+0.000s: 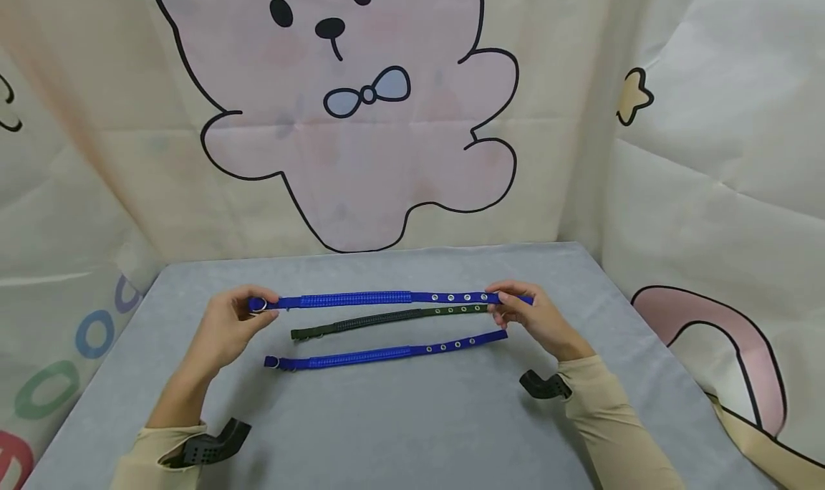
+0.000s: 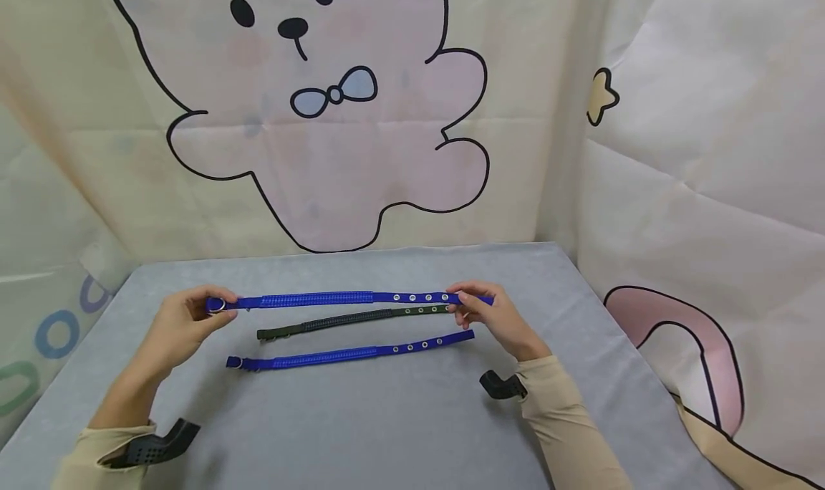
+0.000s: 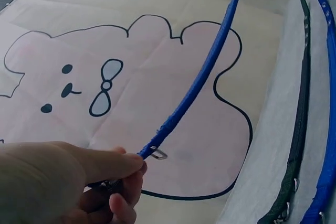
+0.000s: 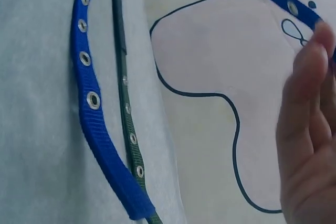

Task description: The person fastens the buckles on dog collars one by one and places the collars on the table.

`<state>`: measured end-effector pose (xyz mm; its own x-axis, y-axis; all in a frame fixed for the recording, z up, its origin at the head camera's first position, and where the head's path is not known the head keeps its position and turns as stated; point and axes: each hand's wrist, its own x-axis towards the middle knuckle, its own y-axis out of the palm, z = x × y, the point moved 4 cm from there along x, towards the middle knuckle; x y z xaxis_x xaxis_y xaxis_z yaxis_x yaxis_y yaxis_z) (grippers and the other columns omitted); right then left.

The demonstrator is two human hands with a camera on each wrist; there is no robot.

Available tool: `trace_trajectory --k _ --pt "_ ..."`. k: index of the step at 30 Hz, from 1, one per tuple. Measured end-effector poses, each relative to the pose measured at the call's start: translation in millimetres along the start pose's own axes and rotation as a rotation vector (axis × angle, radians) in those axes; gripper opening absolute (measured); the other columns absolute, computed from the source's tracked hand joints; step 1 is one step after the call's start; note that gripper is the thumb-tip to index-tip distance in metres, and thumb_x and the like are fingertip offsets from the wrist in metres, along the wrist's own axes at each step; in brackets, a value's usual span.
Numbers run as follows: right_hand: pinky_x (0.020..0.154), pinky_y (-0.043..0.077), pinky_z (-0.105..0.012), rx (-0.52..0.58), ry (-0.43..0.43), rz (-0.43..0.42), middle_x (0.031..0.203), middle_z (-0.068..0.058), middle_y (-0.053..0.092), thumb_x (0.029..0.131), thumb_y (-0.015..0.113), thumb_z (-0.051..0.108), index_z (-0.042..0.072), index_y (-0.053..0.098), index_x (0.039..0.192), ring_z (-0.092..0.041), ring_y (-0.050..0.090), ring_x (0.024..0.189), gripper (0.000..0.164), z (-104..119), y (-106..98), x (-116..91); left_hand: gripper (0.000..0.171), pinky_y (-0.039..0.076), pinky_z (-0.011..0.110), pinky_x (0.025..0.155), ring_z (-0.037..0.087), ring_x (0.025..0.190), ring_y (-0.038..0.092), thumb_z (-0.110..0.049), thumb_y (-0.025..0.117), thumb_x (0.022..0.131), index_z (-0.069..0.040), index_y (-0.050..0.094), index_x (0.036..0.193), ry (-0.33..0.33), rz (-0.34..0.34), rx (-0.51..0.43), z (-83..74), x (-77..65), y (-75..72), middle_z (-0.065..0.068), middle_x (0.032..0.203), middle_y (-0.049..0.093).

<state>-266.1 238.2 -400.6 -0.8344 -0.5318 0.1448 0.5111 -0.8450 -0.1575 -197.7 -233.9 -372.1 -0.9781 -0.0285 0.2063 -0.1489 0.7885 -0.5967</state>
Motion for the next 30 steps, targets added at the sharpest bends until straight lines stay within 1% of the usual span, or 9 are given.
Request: trace_trajectory --k 4,7,9,11,14,17,22,25,30 --pt "0.069 0.055 -0.027 0.078 -0.014 0.129 0.102 0.002 0.07 0.109 0.041 0.01 0.012 0.062 0.128 -0.008 0.064 0.077 0.029 0.3 -0.5 -0.3 0.019 0.043 0.026 0.055 0.006 0.068 0.057 -0.01 0.068 0.097 -0.002 0.07 0.114 -0.029 -0.056 -0.04 -0.5 2.1 -5.6 0.011 0.088 0.068" --pt "0.07 0.055 -0.027 0.129 -0.012 0.167 0.105 0.0 0.068 0.109 0.039 0.009 0.012 0.063 0.125 -0.008 0.065 0.081 0.028 0.6 1.0 0.3 0.025 0.048 0.023 0.059 0.002 0.07 0.064 -0.017 0.066 0.099 -0.002 0.068 0.12 -0.044 -0.08 -0.059 0.7 2.5 -8.1 0.001 0.084 0.074" --pt "0.071 0.055 -0.026 0.154 -0.009 0.156 0.105 0.001 0.067 0.109 0.039 0.007 0.012 0.062 0.123 -0.008 0.065 0.082 0.028 0.6 1.8 0.2 0.031 0.05 0.021 0.062 0.001 0.071 0.065 -0.023 0.066 0.1 -0.002 0.067 0.123 -0.05 -0.088 -0.082 1.3 2.4 -8.9 -0.012 0.082 0.074" --pt "0.071 0.055 -0.024 0.178 0.006 0.121 0.103 0.003 0.067 0.108 0.042 0.007 0.012 0.062 0.122 -0.008 0.065 0.083 0.025 -0.3 2.4 0.0 0.036 0.051 0.02 0.064 0.0 0.073 0.066 -0.028 0.067 0.099 -0.002 0.067 0.124 -0.048 -0.093 -0.11 1.3 2.3 -9.0 -0.023 0.082 0.072" --pt "0.072 0.054 -0.021 0.182 0.025 0.049 0.1 0.006 0.068 0.107 0.047 0.007 0.013 0.062 0.121 -0.006 0.063 0.082 0.021 -2.9 3.7 -0.3 0.039 0.05 0.02 0.063 -0.001 0.075 0.067 -0.031 0.067 0.099 -0.001 0.068 0.123 -0.04 -0.099 -0.165 0.2 1.6 -7.1 -0.032 0.084 0.069" --pt "0.072 0.054 -0.02 0.144 0.043 -0.029 0.095 0.008 0.068 0.106 0.051 0.009 0.01 0.062 0.122 -0.005 0.062 0.079 0.019 -4.0 6.0 1.5 0.035 0.05 0.022 0.062 -0.001 0.074 0.066 -0.031 0.065 0.1 -0.001 0.07 0.119 -0.017 -0.12 -0.184 -1.9 0.5 -4.2 -0.033 0.083 0.069" --pt "0.07 0.056 -0.024 -0.029 0.035 -0.126 0.086 0.005 0.065 0.105 0.056 0.013 -0.002 0.058 0.124 -0.007 0.063 0.075 0.025 2.1 14.1 2.2 0.03 0.05 0.024 0.058 0.003 0.072 0.066 -0.027 0.06 0.103 0.0 0.07 0.108 0.046 -0.135 -0.221 -8.1 0.2 3.9 -0.028 0.082 0.07" --pt "0.069 0.058 -0.027 -0.105 0.0 -0.131 0.094 0.003 0.066 0.105 0.054 0.014 -0.005 0.056 0.127 -0.01 0.066 0.079 0.029 7.9 22.9 3.0 0.029 0.051 0.024 0.055 0.005 0.069 0.067 -0.024 0.059 0.104 0.003 0.069 0.103 0.084 -0.123 -0.278 -11.7 1.3 8.8 -0.023 0.084 0.072" --pt "0.071 0.06 -0.03 -0.113 -0.058 -0.083 0.113 -0.001 0.067 0.108 0.048 0.012 -0.008 0.055 0.127 -0.011 0.069 0.086 0.029 14.2 37.5 6.8 0.025 0.056 0.026 0.057 0.009 0.068 0.068 -0.018 0.06 0.103 0.006 0.068 0.105 0.125 -0.069 -0.353 -16.9 1.5 18.3 -0.015 0.086 0.075"
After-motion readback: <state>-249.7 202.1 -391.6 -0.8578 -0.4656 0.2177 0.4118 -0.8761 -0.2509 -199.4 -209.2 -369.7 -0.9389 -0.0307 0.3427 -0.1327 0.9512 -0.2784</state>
